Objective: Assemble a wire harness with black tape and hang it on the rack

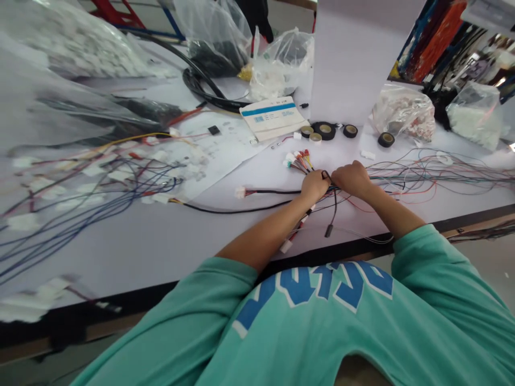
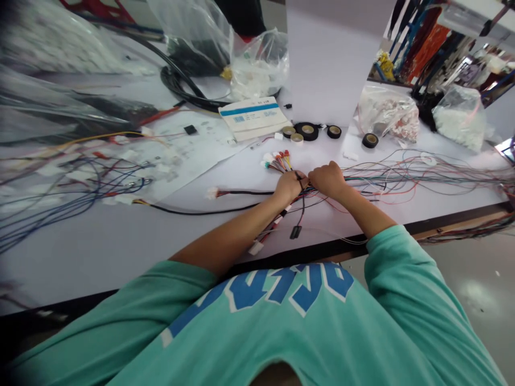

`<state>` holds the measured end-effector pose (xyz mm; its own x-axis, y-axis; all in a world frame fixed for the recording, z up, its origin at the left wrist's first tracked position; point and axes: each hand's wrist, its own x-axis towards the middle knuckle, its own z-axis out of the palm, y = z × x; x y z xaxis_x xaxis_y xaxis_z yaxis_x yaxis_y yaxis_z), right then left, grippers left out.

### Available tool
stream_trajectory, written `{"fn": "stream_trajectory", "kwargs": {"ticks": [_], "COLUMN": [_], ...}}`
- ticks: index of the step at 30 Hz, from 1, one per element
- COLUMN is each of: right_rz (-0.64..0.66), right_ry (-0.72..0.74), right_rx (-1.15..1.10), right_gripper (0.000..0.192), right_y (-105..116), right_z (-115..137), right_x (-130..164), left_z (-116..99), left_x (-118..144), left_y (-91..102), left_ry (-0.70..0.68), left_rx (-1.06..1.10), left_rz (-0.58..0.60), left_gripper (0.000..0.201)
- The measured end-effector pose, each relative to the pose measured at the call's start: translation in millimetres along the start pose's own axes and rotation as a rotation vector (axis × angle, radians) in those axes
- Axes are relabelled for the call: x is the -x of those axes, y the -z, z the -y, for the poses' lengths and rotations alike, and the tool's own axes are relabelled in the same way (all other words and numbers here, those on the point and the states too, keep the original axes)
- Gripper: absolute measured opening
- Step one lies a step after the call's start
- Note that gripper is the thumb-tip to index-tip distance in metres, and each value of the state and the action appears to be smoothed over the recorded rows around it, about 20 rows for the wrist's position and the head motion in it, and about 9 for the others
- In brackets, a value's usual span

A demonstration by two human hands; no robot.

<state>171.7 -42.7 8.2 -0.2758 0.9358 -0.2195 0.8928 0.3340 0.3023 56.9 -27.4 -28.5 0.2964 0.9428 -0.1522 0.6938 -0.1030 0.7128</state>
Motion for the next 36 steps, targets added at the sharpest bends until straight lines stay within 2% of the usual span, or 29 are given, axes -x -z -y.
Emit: {"fn": "stream_trajectory", "kwargs": {"ticks": [5,9,11,14,15,16,18,20,22,25,27,30,33,36], "right_rz": [-0.129,-0.284,-0.43,-0.629,-0.651,-0.68,-0.674,-0.58,-0.458,-0.323,-0.3,-0.333,-0.37,-0.367], "right_ry": [-0.018,0.055,0.16,0.405,0.428,0.369,0.181,-0.048,-0.163,-0.159,-0.145,-0.135,-0.13,-0.135], "right_rx": [-0.009,-0.015,-0.023,-0.06,-0.068,-0.078,-0.088,-0.131,-0.177,-0.216,-0.23,-0.282,-0.352,-0.389], "right_gripper": [0.035,0.03,0.031,0.035,0.036,0.037,0.036,0.031,0.03,0.034,0.034,0.032,0.032,0.032], "right_y": [-11.6,-25.7,-30.8,-34.4,-34.4,-33.9,-32.6,-32.7,-35.2,-41.5,-45.8,-51.5,-55.8,-58.3], "right_z": [4.5,9.5,17.4,26.6,25.4,21.2,5.9,-10.9,-20.0,-16.7,-11.3,-9.9,-14.0,-16.2], "right_x": [8.4,20.7,32.2,50.2,53.1,53.3,45.6,30.6,15.2,1.8,-0.2,-0.1,-1.7,-3.9], "left_z": [5.6,4.3,2.8,0.4,-0.4,-1.3,-3.4,-5.7,-7.9,-9.4,-8.2,-2.6,4.6,7.6], "left_x": [-4.0,-2.6,-3.9,-7.8,-8.5,-8.4,-6.4,-3.0,-0.8,-1.7,-4.1,-6.9,-7.4,-6.7], "left_y": [-3.7,-7.3,-7.9,-7.5,-7.2,-6.8,-6.3,-6.3,-7.2,-8.5,-7.0,1.1,13.7,24.1], "left_ry": [-0.006,-0.017,0.0,0.035,0.041,0.038,0.006,-0.03,-0.043,-0.052,-0.062,-0.108,-0.278,-0.407], "left_rx": [0.137,0.077,0.034,-0.023,-0.041,-0.059,-0.097,-0.132,-0.136,-0.058,-0.03,-0.061,-0.16,-0.373], "left_rz": [-0.047,-0.025,-0.019,-0.055,-0.066,-0.069,-0.056,-0.042,-0.045,-0.079,-0.07,0.04,0.174,0.216], "left_gripper": [0.025,0.025,0.026,0.028,0.028,0.028,0.027,0.026,0.028,0.044,0.053,0.039,0.025,0.023]}}
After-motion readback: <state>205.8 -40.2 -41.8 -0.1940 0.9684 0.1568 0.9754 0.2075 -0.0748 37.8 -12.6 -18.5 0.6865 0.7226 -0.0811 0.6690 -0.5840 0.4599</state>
